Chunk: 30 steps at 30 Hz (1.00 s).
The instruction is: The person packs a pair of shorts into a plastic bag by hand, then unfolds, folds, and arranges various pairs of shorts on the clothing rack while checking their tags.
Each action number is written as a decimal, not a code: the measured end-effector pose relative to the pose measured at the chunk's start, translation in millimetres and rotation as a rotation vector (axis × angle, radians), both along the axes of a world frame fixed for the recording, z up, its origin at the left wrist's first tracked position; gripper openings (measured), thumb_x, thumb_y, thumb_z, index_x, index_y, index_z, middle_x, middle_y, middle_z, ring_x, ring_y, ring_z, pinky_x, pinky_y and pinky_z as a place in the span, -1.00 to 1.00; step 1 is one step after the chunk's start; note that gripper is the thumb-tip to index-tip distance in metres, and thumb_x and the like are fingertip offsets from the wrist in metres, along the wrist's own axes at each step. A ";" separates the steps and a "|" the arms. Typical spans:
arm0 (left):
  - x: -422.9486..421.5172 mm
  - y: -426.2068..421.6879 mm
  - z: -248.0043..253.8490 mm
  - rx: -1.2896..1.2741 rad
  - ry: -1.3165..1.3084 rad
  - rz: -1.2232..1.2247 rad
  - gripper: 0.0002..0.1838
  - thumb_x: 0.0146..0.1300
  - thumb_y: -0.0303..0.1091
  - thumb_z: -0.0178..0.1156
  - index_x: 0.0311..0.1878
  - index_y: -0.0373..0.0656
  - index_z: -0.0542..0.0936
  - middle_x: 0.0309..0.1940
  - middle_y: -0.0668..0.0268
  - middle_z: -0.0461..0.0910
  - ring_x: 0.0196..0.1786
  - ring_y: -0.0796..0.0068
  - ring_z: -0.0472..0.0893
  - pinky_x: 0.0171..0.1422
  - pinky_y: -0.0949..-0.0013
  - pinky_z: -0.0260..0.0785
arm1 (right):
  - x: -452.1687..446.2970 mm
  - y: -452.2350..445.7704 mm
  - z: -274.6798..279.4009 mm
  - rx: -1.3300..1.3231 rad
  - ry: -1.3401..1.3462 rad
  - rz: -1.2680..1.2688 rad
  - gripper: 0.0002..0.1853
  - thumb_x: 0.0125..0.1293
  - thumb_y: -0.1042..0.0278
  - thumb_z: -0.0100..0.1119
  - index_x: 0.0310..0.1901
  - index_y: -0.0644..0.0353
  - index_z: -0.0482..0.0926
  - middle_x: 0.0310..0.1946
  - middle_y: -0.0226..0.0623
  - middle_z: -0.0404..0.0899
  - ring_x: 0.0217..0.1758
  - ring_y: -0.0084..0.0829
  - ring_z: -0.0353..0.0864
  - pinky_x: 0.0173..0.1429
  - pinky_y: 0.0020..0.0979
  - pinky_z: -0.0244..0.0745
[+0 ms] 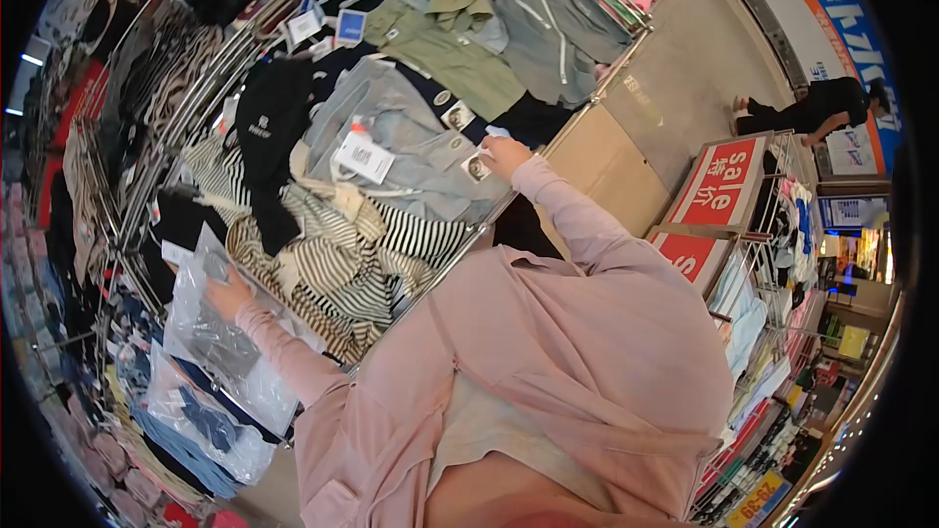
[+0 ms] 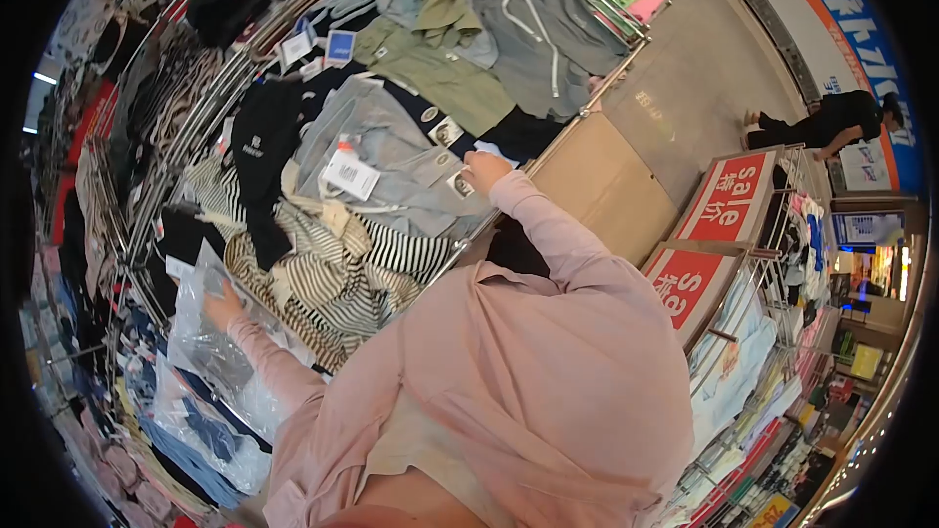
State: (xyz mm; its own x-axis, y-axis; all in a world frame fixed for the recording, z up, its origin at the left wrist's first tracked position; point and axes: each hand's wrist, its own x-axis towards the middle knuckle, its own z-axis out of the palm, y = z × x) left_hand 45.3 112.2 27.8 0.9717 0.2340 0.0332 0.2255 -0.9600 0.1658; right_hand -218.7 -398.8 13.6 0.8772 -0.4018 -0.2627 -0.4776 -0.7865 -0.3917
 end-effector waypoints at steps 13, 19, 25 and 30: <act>-210.0 -521.7 -67.1 -0.719 0.107 -0.627 -0.53 0.12 -0.13 0.26 0.00 -0.27 0.53 -0.06 0.00 0.56 0.05 0.09 0.52 0.15 0.24 0.32 | -34.9 -325.6 -24.9 -0.046 -0.108 -0.030 -0.69 0.18 0.18 0.13 -0.12 0.19 0.50 -0.18 -0.10 0.57 -0.10 -0.06 0.54 -0.03 -0.14 0.44; -251.3 -653.8 -35.3 -0.684 0.211 -0.694 -0.52 0.13 -0.10 0.23 0.00 -0.27 0.53 -0.10 -0.03 0.56 0.02 0.03 0.53 0.11 0.23 0.33 | -50.9 -412.9 -24.3 -0.022 -0.019 0.114 -0.68 0.19 0.20 0.11 -0.06 0.16 0.47 -0.16 -0.07 0.55 -0.05 -0.08 0.54 0.03 -0.16 0.43; -232.3 -664.2 -44.0 -0.645 0.235 -0.551 -0.52 0.11 -0.10 0.23 -0.01 -0.27 0.54 -0.17 -0.07 0.58 -0.06 -0.04 0.56 0.06 0.17 0.37 | -25.4 -465.9 -30.9 0.099 0.041 0.190 -0.58 0.16 0.18 0.16 0.02 0.20 0.43 -0.09 -0.02 0.52 0.01 -0.05 0.50 0.09 -0.17 0.41; -174.1 -675.1 -51.7 -0.673 0.171 -0.452 -0.53 0.06 -0.19 0.29 0.01 -0.25 0.53 -0.14 -0.07 0.57 -0.05 -0.01 0.56 0.08 0.17 0.37 | 46.4 -515.1 -21.3 0.065 -0.320 0.135 -0.37 0.05 0.17 0.28 0.17 0.20 0.36 0.10 0.01 0.41 0.16 -0.05 0.40 0.23 -0.27 0.31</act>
